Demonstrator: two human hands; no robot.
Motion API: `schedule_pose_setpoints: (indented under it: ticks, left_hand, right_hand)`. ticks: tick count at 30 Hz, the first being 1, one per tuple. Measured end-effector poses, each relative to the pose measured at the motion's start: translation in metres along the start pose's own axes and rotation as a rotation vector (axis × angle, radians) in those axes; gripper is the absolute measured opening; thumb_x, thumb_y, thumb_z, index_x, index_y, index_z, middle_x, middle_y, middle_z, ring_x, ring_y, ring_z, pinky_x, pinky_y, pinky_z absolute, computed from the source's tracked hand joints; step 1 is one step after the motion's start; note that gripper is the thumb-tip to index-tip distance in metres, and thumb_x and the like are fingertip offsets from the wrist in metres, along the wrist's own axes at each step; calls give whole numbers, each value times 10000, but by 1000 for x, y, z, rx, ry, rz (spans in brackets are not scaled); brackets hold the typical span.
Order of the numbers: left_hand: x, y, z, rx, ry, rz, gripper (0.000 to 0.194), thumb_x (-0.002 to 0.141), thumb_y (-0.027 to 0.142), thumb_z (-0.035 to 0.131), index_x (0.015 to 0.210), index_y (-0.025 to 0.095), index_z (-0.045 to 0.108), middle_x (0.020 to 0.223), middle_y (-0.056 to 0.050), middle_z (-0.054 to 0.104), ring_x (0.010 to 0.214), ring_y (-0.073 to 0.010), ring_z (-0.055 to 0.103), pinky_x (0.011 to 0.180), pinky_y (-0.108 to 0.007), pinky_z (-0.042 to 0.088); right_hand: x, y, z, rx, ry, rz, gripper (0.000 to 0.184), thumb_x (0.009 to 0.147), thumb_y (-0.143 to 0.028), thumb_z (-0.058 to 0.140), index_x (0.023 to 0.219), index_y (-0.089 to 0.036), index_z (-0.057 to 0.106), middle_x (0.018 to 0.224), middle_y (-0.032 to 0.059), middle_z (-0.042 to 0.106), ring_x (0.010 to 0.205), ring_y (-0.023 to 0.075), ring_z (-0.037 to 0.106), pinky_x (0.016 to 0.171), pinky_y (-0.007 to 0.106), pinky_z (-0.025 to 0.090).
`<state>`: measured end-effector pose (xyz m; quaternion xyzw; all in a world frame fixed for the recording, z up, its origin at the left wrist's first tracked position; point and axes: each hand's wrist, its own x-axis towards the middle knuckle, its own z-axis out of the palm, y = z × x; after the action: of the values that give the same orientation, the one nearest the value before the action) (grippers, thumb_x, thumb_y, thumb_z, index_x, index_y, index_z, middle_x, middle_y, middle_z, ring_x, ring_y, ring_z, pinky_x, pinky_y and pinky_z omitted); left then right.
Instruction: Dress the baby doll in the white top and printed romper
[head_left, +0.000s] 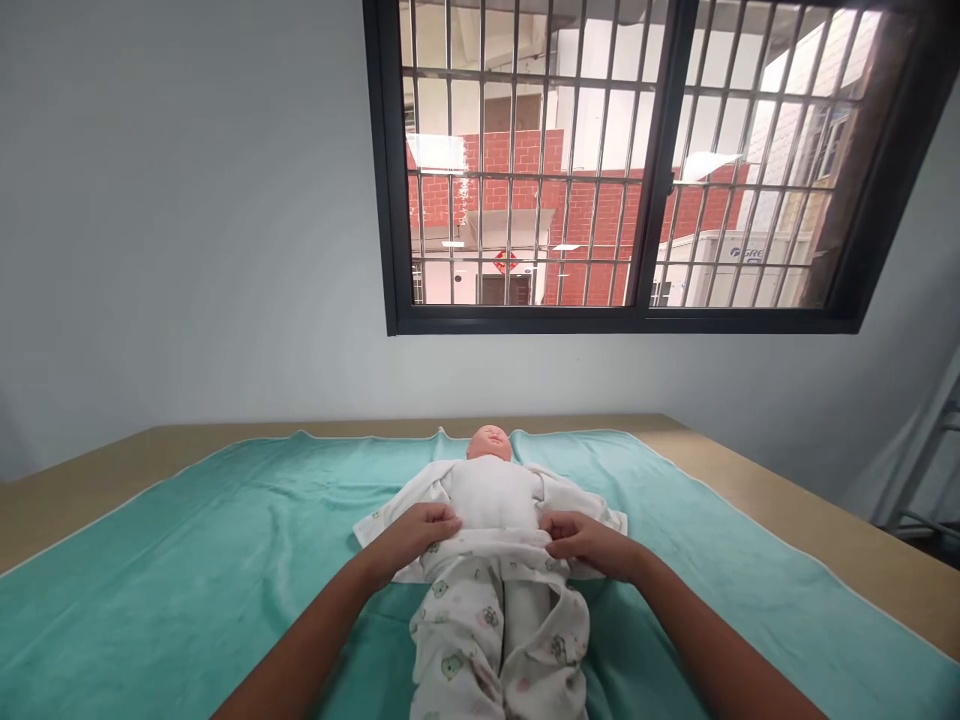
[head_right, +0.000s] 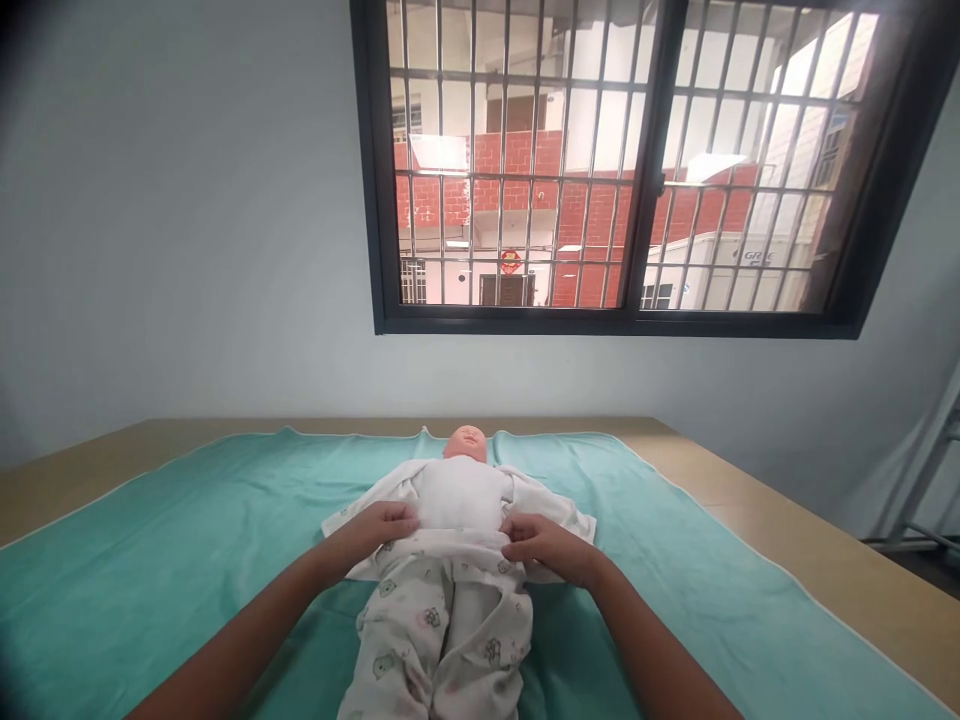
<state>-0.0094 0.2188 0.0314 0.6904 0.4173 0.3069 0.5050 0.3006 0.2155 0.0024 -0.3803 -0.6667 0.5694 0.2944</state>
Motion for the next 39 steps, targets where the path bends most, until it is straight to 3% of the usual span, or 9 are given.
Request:
schedule_pose_setpoints:
  ticks: [6, 11, 14, 19, 22, 26, 33, 36, 39]
  left_hand:
    - [-7, -3, -20, 220, -214, -27, 363, 781, 518, 579, 683, 169, 589, 643, 27, 473, 602, -126, 416, 551, -231, 318]
    - [-13, -16, -26, -94, -282, -55, 237, 689, 374, 671, 790, 167, 617, 728, 8, 548, 671, -135, 496, 611, -230, 393]
    - [-12, -21, -24, -145, -255, -34, 237, 624, 275, 694, 811, 162, 601, 827, -14, 587, 763, -157, 534, 695, -249, 433]
    - [-7, -18, -19, -12, -133, 65, 213, 632, 274, 738, 754, 176, 592, 1411, -58, 389, 1124, -263, 515, 924, -324, 427]
    - [-5, -21, -22, -22, -132, 70, 193, 645, 263, 744, 762, 192, 608, 1527, -19, 241, 1296, -307, 390, 1014, -357, 374]
    - [-3, -30, -28, 1, -146, 85, 150, 687, 274, 724, 756, 204, 611, 1504, -7, 321, 1371, -288, 291, 1087, -386, 284]
    - [13, -46, -6, -88, 173, 147, 277, 761, 450, 635, 807, 180, 591, 1044, -62, 655, 1034, -248, 573, 865, -322, 433]
    - [23, -47, 8, 38, 410, 159, 305, 783, 488, 580, 807, 184, 570, 692, 25, 571, 700, -171, 542, 638, -252, 400]
    - [33, -46, 16, 109, 572, 157, 260, 790, 455, 563, 797, 195, 566, 668, 44, 531, 669, -159, 498, 636, -251, 374]
  right_hand:
    - [9, 17, 5, -155, 169, -55, 279, 672, -371, 703, 770, -168, 538, 693, -34, 495, 634, 106, 430, 558, 224, 308]
    - [21, 35, 18, -457, 509, -181, 81, 734, -234, 556, 757, -194, 489, 622, -65, 434, 550, 96, 387, 532, 230, 309]
    - [23, 40, 24, -561, 613, -304, 274, 701, -135, 497, 963, -214, 523, 808, -16, 555, 610, 121, 472, 566, 252, 394]
    - [27, 43, 22, -574, 546, -501, 538, 688, -87, 479, 1196, -253, 539, 1389, 76, 418, 1169, 227, 497, 902, 374, 482]
    - [30, 47, 19, -412, 505, -392, 623, 713, -114, 507, 1317, -260, 478, 1418, 60, 440, 1301, 249, 418, 1035, 431, 416]
    - [33, 52, 17, -215, 457, -316, 581, 759, -182, 529, 1333, -256, 476, 1382, 47, 504, 1258, 246, 488, 1055, 425, 406]
    - [35, 47, 17, -227, 580, -227, 458, 757, -247, 563, 1212, -211, 594, 1087, 59, 691, 929, 230, 653, 875, 398, 497]
    - [41, 41, 16, -201, 676, -249, 315, 758, -297, 578, 1046, -207, 666, 1024, 47, 703, 924, 224, 639, 861, 359, 473]
    - [49, 35, 15, -212, 736, -261, 238, 772, -346, 562, 923, -198, 669, 886, 34, 704, 845, 215, 623, 789, 329, 453]
